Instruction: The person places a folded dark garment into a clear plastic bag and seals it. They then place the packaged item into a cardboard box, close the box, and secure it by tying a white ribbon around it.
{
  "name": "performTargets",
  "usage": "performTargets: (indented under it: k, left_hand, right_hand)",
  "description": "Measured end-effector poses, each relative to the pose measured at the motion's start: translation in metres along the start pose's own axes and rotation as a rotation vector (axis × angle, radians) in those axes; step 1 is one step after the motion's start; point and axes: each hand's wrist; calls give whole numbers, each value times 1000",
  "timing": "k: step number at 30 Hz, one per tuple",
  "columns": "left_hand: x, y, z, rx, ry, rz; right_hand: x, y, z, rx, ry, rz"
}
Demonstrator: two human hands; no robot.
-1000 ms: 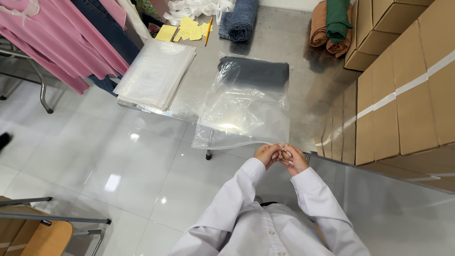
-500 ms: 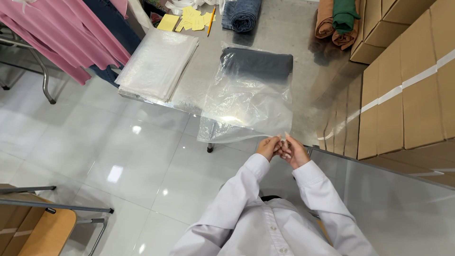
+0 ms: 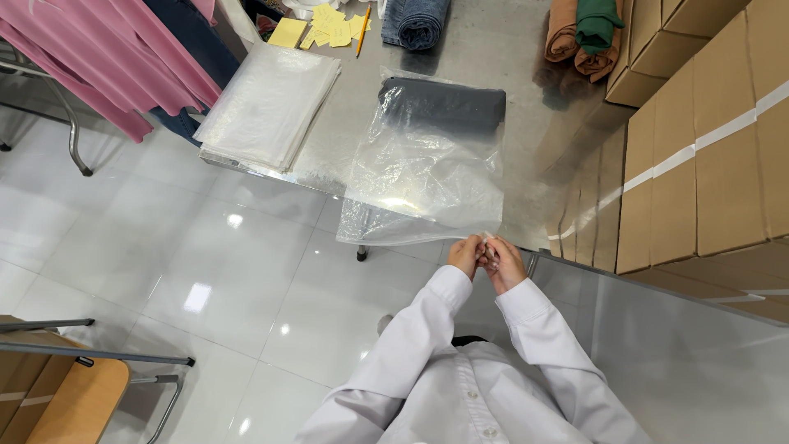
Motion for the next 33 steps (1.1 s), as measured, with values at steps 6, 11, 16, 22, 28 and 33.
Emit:
performTargets:
  k: [6,11,16,22,28,33]
  left_hand:
    - [1,-1,-7,-13,31,22]
    - [3,-2,-12,-28,51,46]
    - [5,-2,-15,-47,67,59]
    - [16,-3,1,-62,73,63]
    - [-8,-3,36,-47,159,-6]
    - [-9,-12,36,-114,218,-16]
  right_hand:
    - [8,6,12,37,1,40]
    - [9,8,14,67,-28,81]
    - [13,13,18,138,-72,116]
    - [24,23,18,201,-148,98]
    - [27,27,3,66,-159,-67]
    - [31,31,8,-59,-63,-54]
Point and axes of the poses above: each hand's wrist, its own x-axis towards the middle knuckle, its own y-axis out of the back of the hand, z = x × y, and after that the axes turned 6 degrees about y, right-handed
